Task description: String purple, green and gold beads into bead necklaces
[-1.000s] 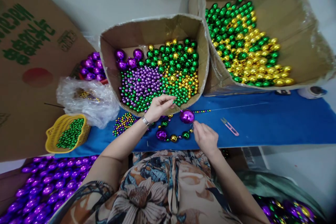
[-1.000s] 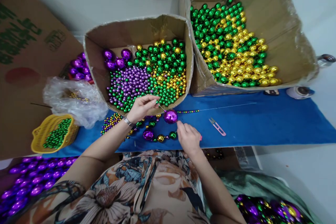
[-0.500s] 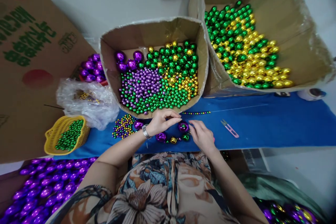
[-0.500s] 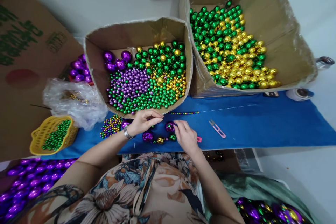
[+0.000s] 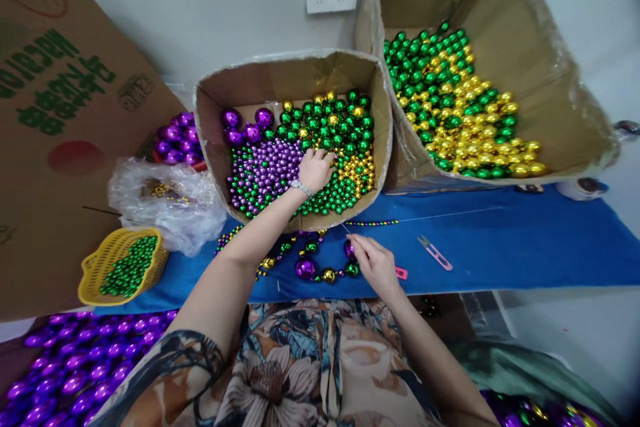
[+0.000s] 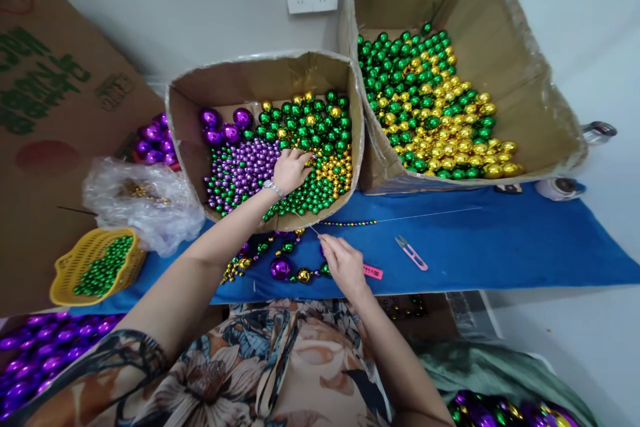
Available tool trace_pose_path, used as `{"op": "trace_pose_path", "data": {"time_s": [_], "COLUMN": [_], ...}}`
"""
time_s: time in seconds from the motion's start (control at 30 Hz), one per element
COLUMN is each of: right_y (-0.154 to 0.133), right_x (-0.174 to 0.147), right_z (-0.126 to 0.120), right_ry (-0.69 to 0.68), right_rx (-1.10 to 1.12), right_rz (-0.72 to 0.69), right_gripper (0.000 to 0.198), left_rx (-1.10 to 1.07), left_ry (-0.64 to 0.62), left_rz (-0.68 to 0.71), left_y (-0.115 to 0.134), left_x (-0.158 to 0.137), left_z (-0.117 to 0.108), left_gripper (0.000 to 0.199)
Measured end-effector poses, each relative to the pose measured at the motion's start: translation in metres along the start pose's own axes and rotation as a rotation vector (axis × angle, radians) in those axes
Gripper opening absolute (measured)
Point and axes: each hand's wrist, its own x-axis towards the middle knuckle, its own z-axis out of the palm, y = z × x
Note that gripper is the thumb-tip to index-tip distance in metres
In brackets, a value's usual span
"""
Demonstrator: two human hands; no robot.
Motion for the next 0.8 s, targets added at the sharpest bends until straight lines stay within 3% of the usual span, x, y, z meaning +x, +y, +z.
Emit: {"op": "trace_pose_path", "data": {"time_s": [0.07,0.13,0.2,0.3,0.4,0.53,0.8], "right_y": [-0.001,-0.001,0.0,0.001,0.001,-0.002,-0.003], "right_x": [0.0,0.0,0.0,-0.001,-0.001,-0.001,-0.001], "right_z": [0.0,0.0,-0.002,-0.005,-0.007,-0.005,-0.005], "right_ry": [0.005,0.018,0.031,0.054,0.107,0.132,0.115], "right_rx": [-0.005,-0.022,-0.054,-0.085,-0.087,-0.09,-0.112], "right_rz": [0.013,0.041,0.077,0.083,0.025,-0.043,-0.054], "right_gripper": [0.026,0.026,0.027,0.026,0.023,0.021,0.02], "left_rx": [0.015,-0.101,-0.366,-0.893,-1.213,-1.341,-1.355], "left_ry": [-0.023,-0.009,-0.026,-0.159,-0.196,-0.178,-0.16], "left_rz": [0.016,0.016,-0.053,-0.257,-0.383,-0.428,-0.478], "left_y": [-0.005,-0.003,0.003,0.015,0.026,0.033,0.035], "left_x": [-0.001,-0.011,-0.029,-0.06,-0.086,-0.103,-0.111], "left_z": [0.004,-0.001,-0.011,-0.032,-0.05,-0.06,-0.06], "left_gripper": [0.03,0.027,0.027,0.034,0.036,0.027,0.032]}}
